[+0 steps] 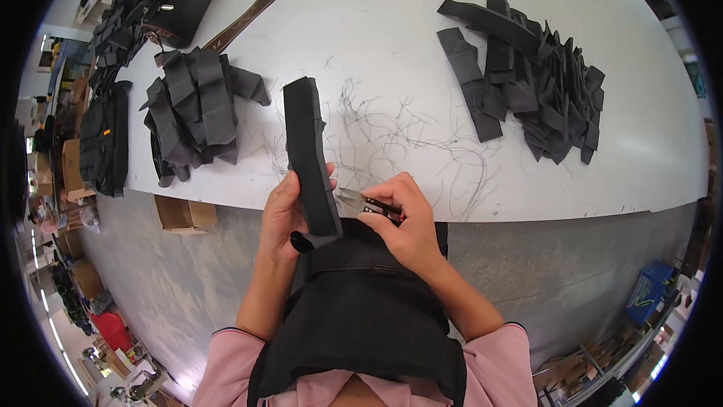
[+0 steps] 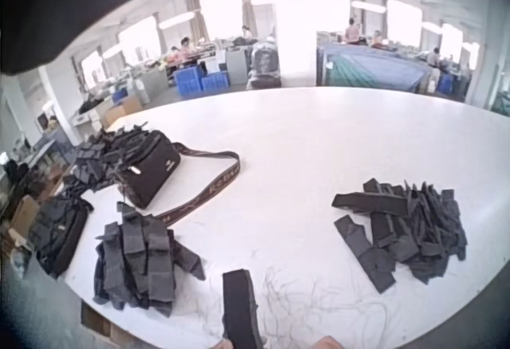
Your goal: Inspecting and trimming loose threads from black fabric strips using a small tool.
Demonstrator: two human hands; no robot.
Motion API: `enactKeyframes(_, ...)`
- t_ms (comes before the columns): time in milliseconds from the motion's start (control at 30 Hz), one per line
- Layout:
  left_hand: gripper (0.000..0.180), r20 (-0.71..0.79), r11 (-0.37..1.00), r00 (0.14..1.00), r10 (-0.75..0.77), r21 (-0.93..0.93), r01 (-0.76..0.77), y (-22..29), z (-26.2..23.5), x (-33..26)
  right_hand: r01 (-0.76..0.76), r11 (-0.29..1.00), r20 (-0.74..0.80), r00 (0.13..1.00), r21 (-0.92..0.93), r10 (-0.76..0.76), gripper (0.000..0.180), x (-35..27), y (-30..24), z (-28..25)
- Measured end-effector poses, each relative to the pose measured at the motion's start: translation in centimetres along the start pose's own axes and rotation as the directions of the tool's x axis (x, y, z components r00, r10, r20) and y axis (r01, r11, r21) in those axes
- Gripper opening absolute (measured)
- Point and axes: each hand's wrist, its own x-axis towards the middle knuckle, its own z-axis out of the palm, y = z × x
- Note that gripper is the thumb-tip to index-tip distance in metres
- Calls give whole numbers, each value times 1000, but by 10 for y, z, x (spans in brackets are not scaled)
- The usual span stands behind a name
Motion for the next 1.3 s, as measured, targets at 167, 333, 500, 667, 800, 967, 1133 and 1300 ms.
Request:
enactKeyframes(167, 44, -25, 999, 999, -32, 1, 32, -2, 1, -2, 348, 860, -40, 920, -372, -390, 27, 0, -1, 5)
enactKeyframes(333, 43, -95, 998, 996, 5, 67, 1, -3, 9, -5, 384, 766, -3, 893, -516, -450, 30, -5, -4, 6)
enactKeyframes(500, 41, -80, 995, 997, 1, 99, 7, -2, 9, -5, 409, 725, -9, 868, -553, -497, 30, -1, -4, 8)
enactKeyframes(667, 38, -61, 997, 998, 0, 78, 4, -3, 1, -6, 454, 679, 33, 843, -577, -536, 29, -4, 0, 9)
enactKeyframes(800, 30, -230, 999, 972, -36, 29, 44, -3, -4, -7, 433, 755, -28, 859, -492, -511, 27, -14, -5, 7)
enactKeyframes(967, 25, 232, 808, 954, -190, -515, 286, -25, -19, 5, -69, 998, 53, 996, -9, 70, 26, -11, 2, 24)
enactKeyframes(1133, 40, 124, 841, 948, -293, -439, 317, -30, -16, 4, 231, 957, 77, 972, -174, -221, 28, -5, 6, 32)
enactKeyframes(1300, 45, -54, 864, 925, -375, -383, 327, -24, 1, 1, 294, 935, 41, 956, -197, -292, 28, 0, 4, 39)
